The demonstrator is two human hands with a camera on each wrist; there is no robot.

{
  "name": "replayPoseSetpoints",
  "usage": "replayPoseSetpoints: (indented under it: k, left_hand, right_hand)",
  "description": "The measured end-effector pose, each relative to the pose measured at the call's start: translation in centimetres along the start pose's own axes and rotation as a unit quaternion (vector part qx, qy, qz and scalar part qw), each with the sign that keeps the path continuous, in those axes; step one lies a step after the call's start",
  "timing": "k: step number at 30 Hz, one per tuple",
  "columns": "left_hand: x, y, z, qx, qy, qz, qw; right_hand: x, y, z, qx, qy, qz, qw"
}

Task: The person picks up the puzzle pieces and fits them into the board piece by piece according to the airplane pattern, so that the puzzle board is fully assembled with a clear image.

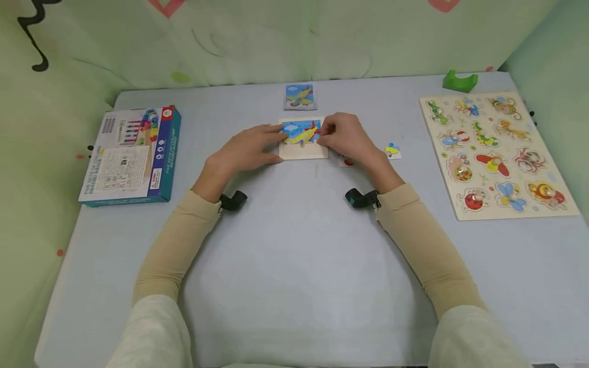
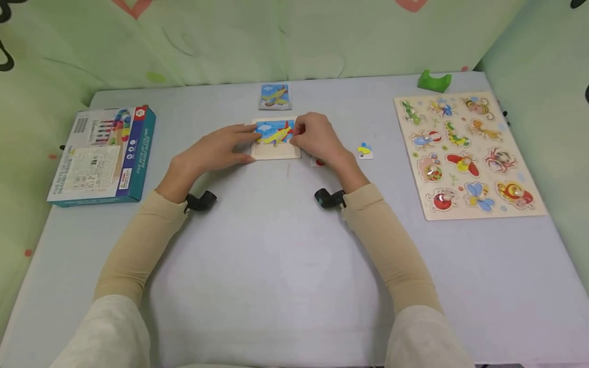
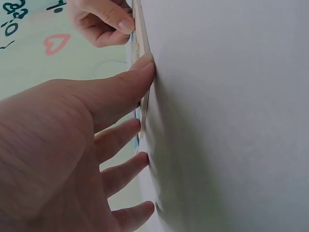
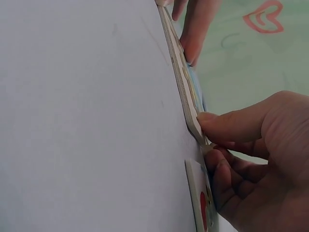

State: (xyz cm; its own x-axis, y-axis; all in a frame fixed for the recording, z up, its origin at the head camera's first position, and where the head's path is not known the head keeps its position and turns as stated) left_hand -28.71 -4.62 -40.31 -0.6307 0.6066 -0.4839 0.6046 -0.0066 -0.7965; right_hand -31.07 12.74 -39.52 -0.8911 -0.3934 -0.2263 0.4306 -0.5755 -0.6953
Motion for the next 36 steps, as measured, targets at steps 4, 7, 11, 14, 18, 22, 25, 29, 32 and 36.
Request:
replayPoseSetpoints:
  k: [4, 7, 11, 14, 18, 22, 25, 29, 32, 36]
  left_hand:
    - [0.0, 0.0, 0.2, -0.002, 0.005, -0.01, 0.9999]
    - [0.1, 0.0, 0.2, -0.01, 0.012, -0.016, 0.9997]
    - [0.3, 0.1, 0.1, -0.007, 0.01, -0.019, 0.9997]
    - [0.5, 0.1, 0.0, 0.001, 0.006, -0.02, 0.9998]
    - [0.6, 0.0, -0.4, 0.005, 0.011, -0.021, 0.9997]
    - [0.4, -0.2, -0.6, -0.004, 0.018, -0.026, 0.9995]
    - [0.2, -0.3, -0.5, -0.014, 0.015, -0.028, 0.9994]
    - [0.0, -0.2, -0.2, -0.015, 0.009, -0.024, 0.9996]
    - [-0.1, -0.1, 0.0, -0.014, 0.007, -0.02, 0.9997]
    - [-0.1, 0.0, 0.1, -0.013, 0.007, -0.022, 0.9997]
  right_hand:
    - [-0.1, -0.3, 0.1, -0.011, -0.013, 0.009, 0.9998]
    - [-0.7, -0.7, -0.1, -0.021, -0.017, 0.012, 0.9996]
    - [-2.1, -1.0, -1.0, -0.03, -0.007, 0.034, 0.9989]
    - [-3.2, -1.1, -1.7, -0.044, 0.002, 0.065, 0.9969]
    - [-4.8, -1.5, -2.0, -0.089, 0.024, 0.117, 0.9889]
    - [-6.0, -1.6, -1.5, -0.134, 0.04, 0.153, 0.9783]
    - [-6.2, -1.5, -1.3, -0.144, 0.04, 0.15, 0.9773]
    - [-6.0, -1.2, -1.3, -0.139, 0.041, 0.132, 0.9805]
    - [-5.7, -1.0, -1.3, -0.136, 0.042, 0.124, 0.9821]
    - [-5.4, -0.8, -1.4, -0.115, 0.042, 0.12, 0.9852]
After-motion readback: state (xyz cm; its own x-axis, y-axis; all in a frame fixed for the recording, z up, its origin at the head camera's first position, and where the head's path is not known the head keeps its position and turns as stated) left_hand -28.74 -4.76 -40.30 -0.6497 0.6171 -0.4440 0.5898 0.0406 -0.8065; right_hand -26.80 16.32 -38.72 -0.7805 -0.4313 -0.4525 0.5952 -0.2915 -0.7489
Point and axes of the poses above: each hand's wrist, its own x-axis towards the middle knuckle, its own y-axis out of the palm, z = x × y, the point moved 10 cm from there along x, towards the middle knuckle, and after that the axes turned 12 degrees about z, right-handed, at the moved point
